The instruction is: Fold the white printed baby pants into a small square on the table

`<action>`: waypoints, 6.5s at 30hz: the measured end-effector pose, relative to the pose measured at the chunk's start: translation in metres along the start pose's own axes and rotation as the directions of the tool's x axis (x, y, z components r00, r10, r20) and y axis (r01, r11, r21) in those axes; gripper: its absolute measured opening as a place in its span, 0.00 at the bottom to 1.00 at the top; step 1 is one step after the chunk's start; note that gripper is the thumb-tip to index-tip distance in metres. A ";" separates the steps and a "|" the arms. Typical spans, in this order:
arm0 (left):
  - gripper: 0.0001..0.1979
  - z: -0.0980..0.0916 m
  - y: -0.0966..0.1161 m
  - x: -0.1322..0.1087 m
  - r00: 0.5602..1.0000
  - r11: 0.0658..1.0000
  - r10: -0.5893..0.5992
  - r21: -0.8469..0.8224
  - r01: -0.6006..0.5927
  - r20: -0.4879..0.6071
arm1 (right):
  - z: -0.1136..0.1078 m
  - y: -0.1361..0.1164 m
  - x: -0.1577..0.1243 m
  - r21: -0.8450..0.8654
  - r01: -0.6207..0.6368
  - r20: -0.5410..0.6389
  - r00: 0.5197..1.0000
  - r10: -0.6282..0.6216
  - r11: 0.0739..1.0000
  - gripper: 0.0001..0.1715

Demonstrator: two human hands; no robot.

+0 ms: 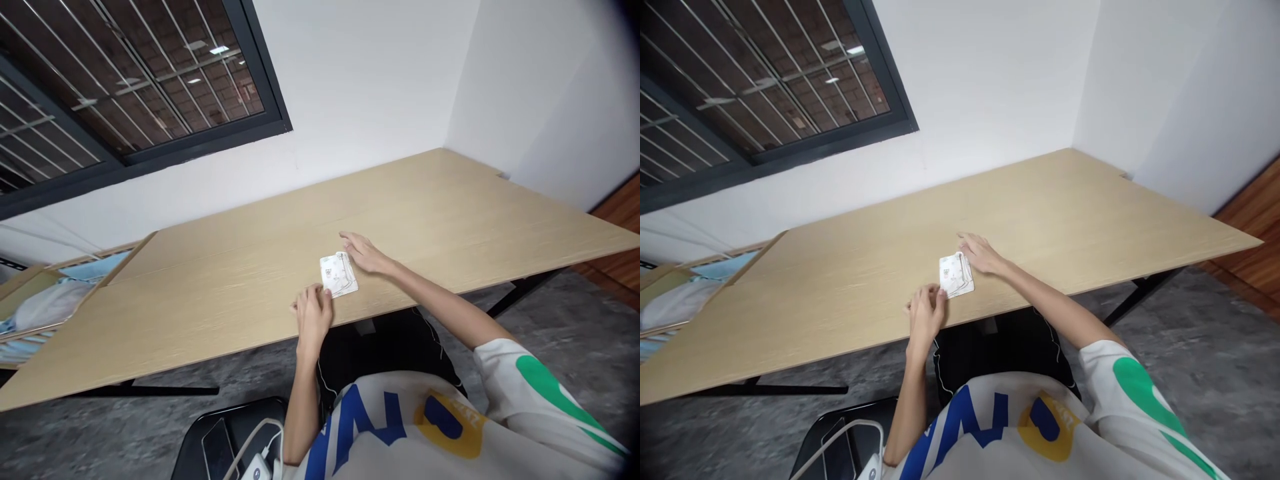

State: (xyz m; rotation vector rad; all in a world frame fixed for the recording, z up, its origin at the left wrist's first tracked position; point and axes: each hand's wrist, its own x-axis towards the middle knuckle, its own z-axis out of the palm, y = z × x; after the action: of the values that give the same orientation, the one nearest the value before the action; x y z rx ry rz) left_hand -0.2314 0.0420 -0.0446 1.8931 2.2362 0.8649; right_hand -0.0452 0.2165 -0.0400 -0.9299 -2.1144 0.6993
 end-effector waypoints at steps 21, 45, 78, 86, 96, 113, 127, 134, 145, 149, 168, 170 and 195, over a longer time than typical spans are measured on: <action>0.06 0.015 0.024 0.021 0.953 0.973 0.197 -0.169 -0.160 0.230 | -0.003 -0.022 -0.035 -0.224 -0.159 0.116 0.975 0.189 0.961 0.18; 0.29 0.054 0.222 -0.078 0.485 0.322 0.869 -0.851 -0.415 0.092 | -0.173 -0.069 -0.289 0.177 -0.550 -0.699 0.513 0.497 0.816 0.19; 0.12 -0.143 0.101 0.074 0.755 0.718 0.296 -0.385 -0.580 -0.586 | -0.211 -0.147 -0.119 -0.541 0.235 -0.264 0.864 -0.428 0.808 0.13; 0.17 -0.138 0.036 0.122 0.860 0.920 0.291 -0.124 -0.371 -0.419 | -0.182 -0.115 -0.020 -0.363 0.175 -0.056 0.976 -0.209 0.915 0.14; 0.16 -0.047 -0.034 0.198 0.947 0.943 0.320 -0.096 -0.319 -0.008 | -0.114 -0.018 0.073 -0.410 -0.078 0.188 0.968 0.168 0.909 0.12; 0.21 0.035 -0.049 0.249 0.968 0.944 0.147 0.263 -0.198 0.203 | -0.032 0.090 0.143 -0.462 -0.260 0.140 0.923 0.360 0.848 0.15; 0.16 0.020 0.061 0.186 0.893 0.952 0.217 0.115 -0.282 0.394 | -0.031 0.108 0.156 -0.295 -0.380 -0.044 0.922 0.384 0.877 0.20; 0.20 0.063 0.136 0.070 0.643 0.875 0.418 -0.095 -0.474 0.641 | -0.030 0.119 0.153 -0.260 -0.474 -0.051 0.877 0.478 0.841 0.12; 0.13 0.057 0.134 0.045 0.719 0.911 0.381 -0.100 -0.401 0.582 | -0.039 0.107 0.161 -0.131 -0.536 -0.085 0.844 0.529 0.834 0.19; 0.14 0.039 0.118 0.039 0.793 0.938 0.344 -0.227 -0.263 0.504 | -0.042 0.097 0.170 -0.068 -0.550 -0.114 0.833 0.541 0.832 0.24; 0.18 -0.045 -0.030 -0.006 0.948 0.857 -0.188 -0.429 0.286 0.256 | 0.096 0.013 0.220 0.104 -0.455 -0.146 0.873 0.466 0.884 0.22; 0.19 -0.049 -0.043 -0.006 0.943 0.890 -0.214 -0.348 0.296 0.254 | 0.109 0.008 0.221 0.094 -0.461 -0.121 0.875 0.469 0.883 0.22; 0.07 0.004 -0.037 -0.034 0.918 0.921 0.371 -0.074 -0.383 -0.137 | 0.066 -0.076 0.088 0.088 0.259 0.112 0.957 -0.267 0.962 0.02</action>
State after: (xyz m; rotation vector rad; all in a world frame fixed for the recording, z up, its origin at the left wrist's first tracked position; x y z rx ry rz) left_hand -0.2545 0.0094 -0.0750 2.3230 1.8661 1.1458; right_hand -0.1695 0.2279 0.0075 -0.5632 -2.2505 0.7045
